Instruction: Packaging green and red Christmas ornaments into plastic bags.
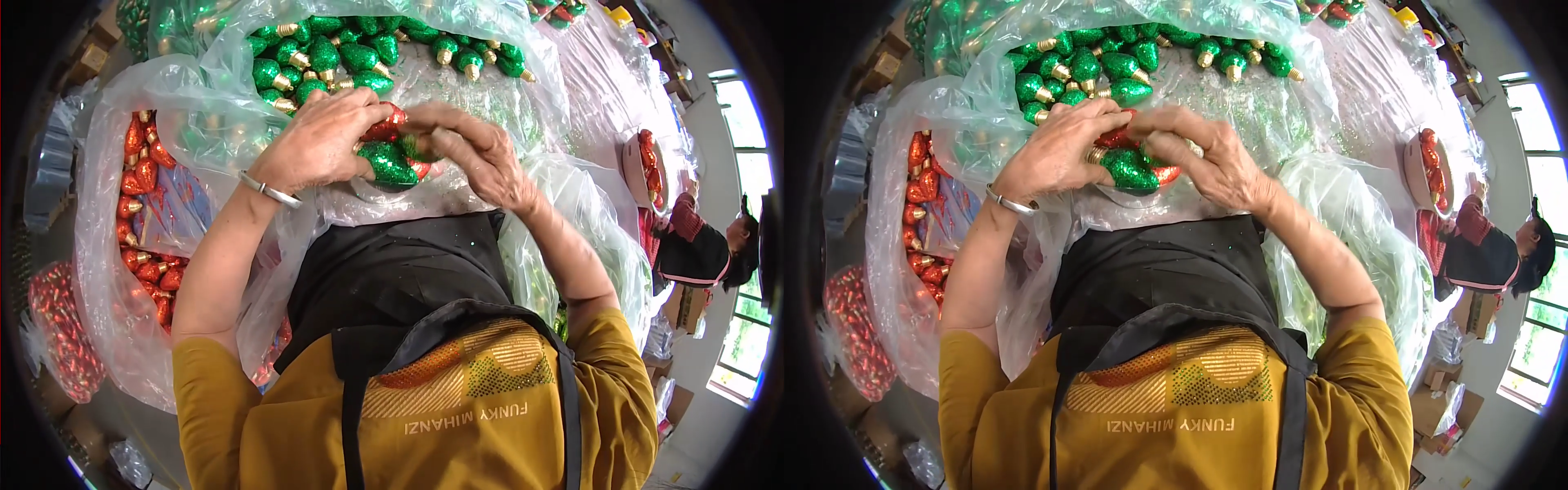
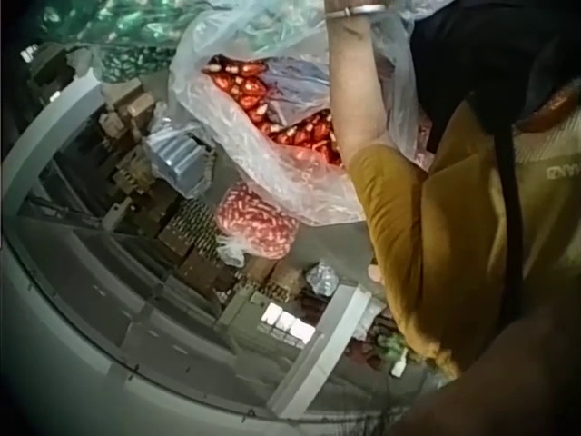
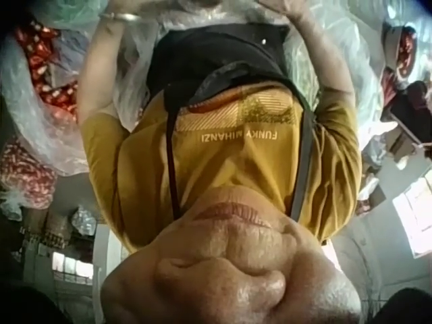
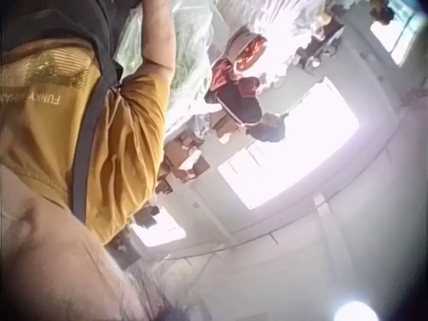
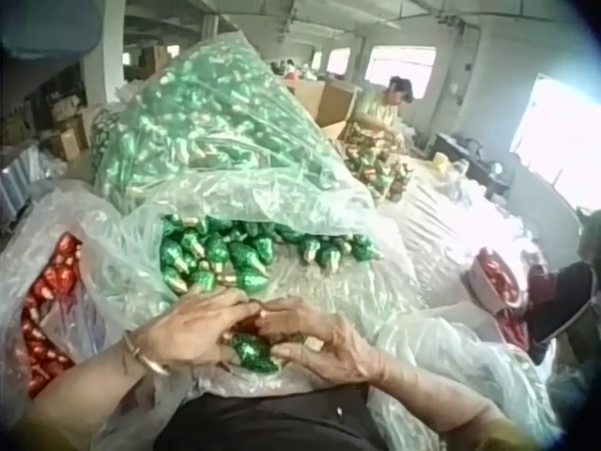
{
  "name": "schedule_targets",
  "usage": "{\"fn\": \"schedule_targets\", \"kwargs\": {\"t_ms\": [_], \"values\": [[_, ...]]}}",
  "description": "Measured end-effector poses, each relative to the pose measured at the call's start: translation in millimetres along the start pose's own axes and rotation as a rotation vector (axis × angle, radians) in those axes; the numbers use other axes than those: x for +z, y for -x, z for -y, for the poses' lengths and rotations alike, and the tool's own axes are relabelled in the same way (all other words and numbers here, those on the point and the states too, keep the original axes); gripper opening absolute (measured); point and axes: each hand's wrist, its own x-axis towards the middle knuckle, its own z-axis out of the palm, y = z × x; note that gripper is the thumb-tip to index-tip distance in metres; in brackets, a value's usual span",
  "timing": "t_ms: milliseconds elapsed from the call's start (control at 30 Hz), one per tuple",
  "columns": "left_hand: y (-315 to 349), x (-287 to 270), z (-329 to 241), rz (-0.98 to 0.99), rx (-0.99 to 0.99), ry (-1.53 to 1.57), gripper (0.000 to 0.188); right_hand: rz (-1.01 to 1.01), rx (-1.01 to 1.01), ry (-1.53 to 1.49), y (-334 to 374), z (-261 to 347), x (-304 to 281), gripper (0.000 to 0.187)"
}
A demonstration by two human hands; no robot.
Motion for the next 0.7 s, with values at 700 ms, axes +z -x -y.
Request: {"fn": "schedule_targets", "kwargs": {"t_ms": [700], "values": [[1, -8, -31, 0.041, 0.046, 0.039, 0.049, 0.053, 0.210, 0.431, 23, 0, -2, 0.035]]}}
